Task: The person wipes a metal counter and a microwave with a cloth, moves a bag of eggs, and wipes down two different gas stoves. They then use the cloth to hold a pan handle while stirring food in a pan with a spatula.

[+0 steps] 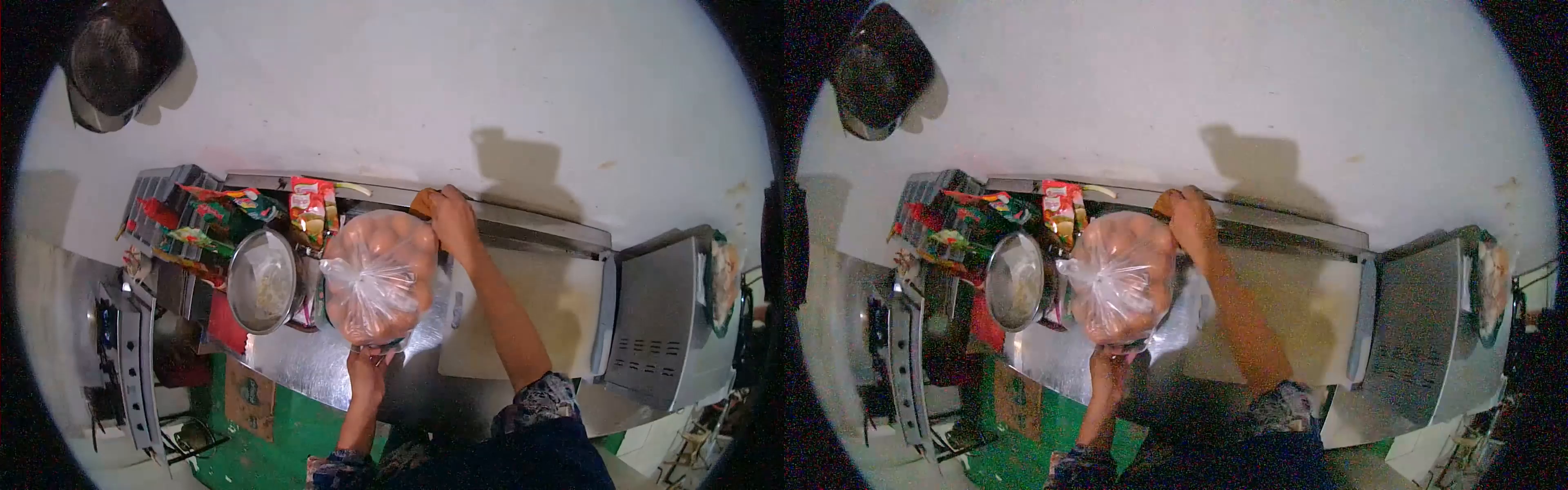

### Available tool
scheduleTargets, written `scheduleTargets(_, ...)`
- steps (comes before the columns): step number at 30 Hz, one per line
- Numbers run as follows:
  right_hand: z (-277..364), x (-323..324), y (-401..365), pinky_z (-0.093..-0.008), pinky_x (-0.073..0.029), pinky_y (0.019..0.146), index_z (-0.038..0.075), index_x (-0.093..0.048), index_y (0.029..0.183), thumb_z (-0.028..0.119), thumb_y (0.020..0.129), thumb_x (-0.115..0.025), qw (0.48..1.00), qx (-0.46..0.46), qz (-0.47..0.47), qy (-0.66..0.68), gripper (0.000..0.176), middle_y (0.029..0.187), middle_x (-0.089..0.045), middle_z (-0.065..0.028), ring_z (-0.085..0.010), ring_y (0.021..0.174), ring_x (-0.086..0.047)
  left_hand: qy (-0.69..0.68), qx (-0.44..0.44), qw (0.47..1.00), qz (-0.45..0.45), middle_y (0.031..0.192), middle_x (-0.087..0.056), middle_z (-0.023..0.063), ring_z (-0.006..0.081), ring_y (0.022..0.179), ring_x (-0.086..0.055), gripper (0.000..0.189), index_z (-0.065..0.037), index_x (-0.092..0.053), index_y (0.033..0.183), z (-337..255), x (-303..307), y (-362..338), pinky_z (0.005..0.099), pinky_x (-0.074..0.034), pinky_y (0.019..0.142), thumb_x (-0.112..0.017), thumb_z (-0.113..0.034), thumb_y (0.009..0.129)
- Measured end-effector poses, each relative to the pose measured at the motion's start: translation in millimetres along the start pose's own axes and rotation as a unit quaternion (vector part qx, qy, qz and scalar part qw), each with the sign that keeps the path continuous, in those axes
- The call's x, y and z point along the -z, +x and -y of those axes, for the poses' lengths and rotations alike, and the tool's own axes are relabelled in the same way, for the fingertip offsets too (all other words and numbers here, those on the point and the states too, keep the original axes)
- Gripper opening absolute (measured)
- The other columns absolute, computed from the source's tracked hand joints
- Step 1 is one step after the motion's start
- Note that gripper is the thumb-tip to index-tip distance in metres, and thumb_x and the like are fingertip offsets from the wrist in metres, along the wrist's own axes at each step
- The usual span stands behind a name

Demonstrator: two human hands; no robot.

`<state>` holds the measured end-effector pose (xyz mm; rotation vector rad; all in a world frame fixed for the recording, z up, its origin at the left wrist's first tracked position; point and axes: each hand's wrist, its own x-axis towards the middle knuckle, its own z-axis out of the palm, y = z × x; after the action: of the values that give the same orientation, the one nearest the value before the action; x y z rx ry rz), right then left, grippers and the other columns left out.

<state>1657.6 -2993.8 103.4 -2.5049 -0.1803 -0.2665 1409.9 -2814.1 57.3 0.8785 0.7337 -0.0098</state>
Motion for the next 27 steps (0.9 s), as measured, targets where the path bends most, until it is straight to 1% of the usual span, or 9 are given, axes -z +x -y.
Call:
scheduleTargets(5, -26, 24, -12, -0.0445, -0.046, 0.079, 0.009, -0.064, 0.094, 0.015, 0.081, -0.051, 0.984, 0.150, 0.080, 0.053, 0.018, 0.090, -0.054, -0.0191, -0.0363, 0.087, -0.056, -0.006, 0.020, 1.000, 0.000, 0.087, -0.054, 0.0036, 0.0157, 0.076, -0.056, 0.028, -0.008, -0.049, 0.108, -5, -7, -3, 0.0399, -0.052, 0.081, -0.046, -0.003, 0.082)
scheduleTargets(6, -36, 25, -24, -0.0446, -0.047, 0.078, 0.010, -0.065, 0.092, 0.018, 0.081, -0.053, 0.989, 0.106, 0.103, -0.022, 0.018, 0.090, -0.055, -0.0188, -0.0359, 0.086, -0.056, -0.056, 0.016, 0.998, -0.002, 0.104, -0.056, 0.0112, 0.0252, 0.095, -0.058, 0.039, -0.003, -0.047, 0.112, 0, -3, -2, 0.0407, -0.053, 0.079, -0.052, -0.003, 0.074)
scheduleTargets(8, -47, 33, -38, -0.0446, -0.047, 0.077, 0.011, -0.066, 0.089, 0.022, 0.081, -0.055, 0.984, 0.071, 0.127, -0.100, 0.018, 0.090, -0.055, -0.0186, -0.0356, 0.086, -0.056, -0.040, 0.015, 0.999, -0.015, 0.103, -0.056, 0.0104, 0.0245, 0.094, -0.057, 0.037, -0.003, -0.047, 0.111, -3, -5, -5, 0.0410, -0.053, 0.078, -0.051, -0.004, 0.074)
scheduleTargets(11, -23, 67, -28, -0.0461, -0.047, 0.075, 0.009, -0.067, 0.083, 0.029, 0.079, -0.057, 0.994, 0.057, 0.097, -0.004, 0.022, 0.091, -0.056, -0.0192, -0.0359, 0.087, -0.056, -0.019, 0.006, 1.000, -0.006, 0.102, -0.055, 0.0090, 0.0232, 0.092, -0.057, 0.036, -0.005, -0.046, 0.111, -5, -7, -4, 0.0401, -0.053, 0.078, -0.051, -0.004, 0.075)
scheduleTargets(13, 29, 87, -4, -0.0414, -0.046, 0.073, 0.008, -0.065, 0.085, 0.021, 0.078, -0.057, 0.981, 0.085, 0.097, -0.147, 0.017, 0.078, -0.057, -0.0115, -0.0325, 0.081, -0.057, -0.013, -0.002, 1.000, 0.013, 0.102, -0.055, 0.0085, 0.0226, 0.091, -0.057, 0.037, -0.005, -0.046, 0.111, -7, -8, -8, 0.0390, -0.053, 0.078, -0.050, -0.004, 0.075)
scheduleTargets(16, 63, 60, 28, -0.0394, -0.049, 0.071, 0.008, -0.067, 0.080, 0.023, 0.077, -0.059, 0.934, 0.275, 0.042, -0.225, 0.018, 0.081, -0.063, -0.0097, -0.0286, 0.083, -0.061, 0.003, 0.005, 1.000, 0.002, 0.096, -0.057, 0.0030, 0.0146, 0.080, -0.058, 0.033, -0.009, -0.048, 0.110, -5, -8, -8, 0.0302, -0.051, 0.072, -0.047, -0.002, 0.078)
scheduleTargets(18, 124, 47, 45, -0.0376, -0.051, 0.066, 0.009, -0.069, 0.077, 0.018, 0.075, -0.059, 0.881, 0.213, 0.212, -0.365, 0.014, 0.082, -0.067, -0.0089, -0.0236, 0.079, -0.065, -0.011, 0.000, 1.000, 0.015, 0.096, -0.057, 0.0028, 0.0145, 0.080, -0.058, 0.033, -0.009, -0.048, 0.110, 1, -2, -4, 0.0298, -0.051, 0.071, -0.048, -0.002, 0.078)
scheduleTargets(22, 150, -11, 56, -0.0372, -0.053, 0.062, 0.012, -0.071, 0.078, 0.016, 0.074, -0.059, 0.840, 0.291, 0.236, -0.392, 0.013, 0.083, -0.068, -0.0078, -0.0212, 0.081, -0.066, -0.042, 0.013, 0.999, 0.031, 0.100, -0.056, 0.0025, 0.0136, 0.081, -0.058, 0.034, -0.010, -0.046, 0.114, 7, 3, 0, 0.0293, -0.052, 0.071, -0.049, -0.003, 0.081)
scheduleTargets(27, 122, -63, 88, -0.0399, -0.053, 0.064, 0.010, -0.071, 0.080, 0.015, 0.073, -0.058, 0.868, 0.288, 0.166, -0.369, 0.015, 0.082, -0.068, -0.0101, -0.0236, 0.080, -0.066, -0.028, 0.025, 0.999, 0.022, 0.102, -0.054, 0.0026, 0.0141, 0.084, -0.055, 0.039, -0.010, -0.043, 0.121, 15, 8, 6, 0.0309, -0.048, 0.073, -0.053, -0.007, 0.083)
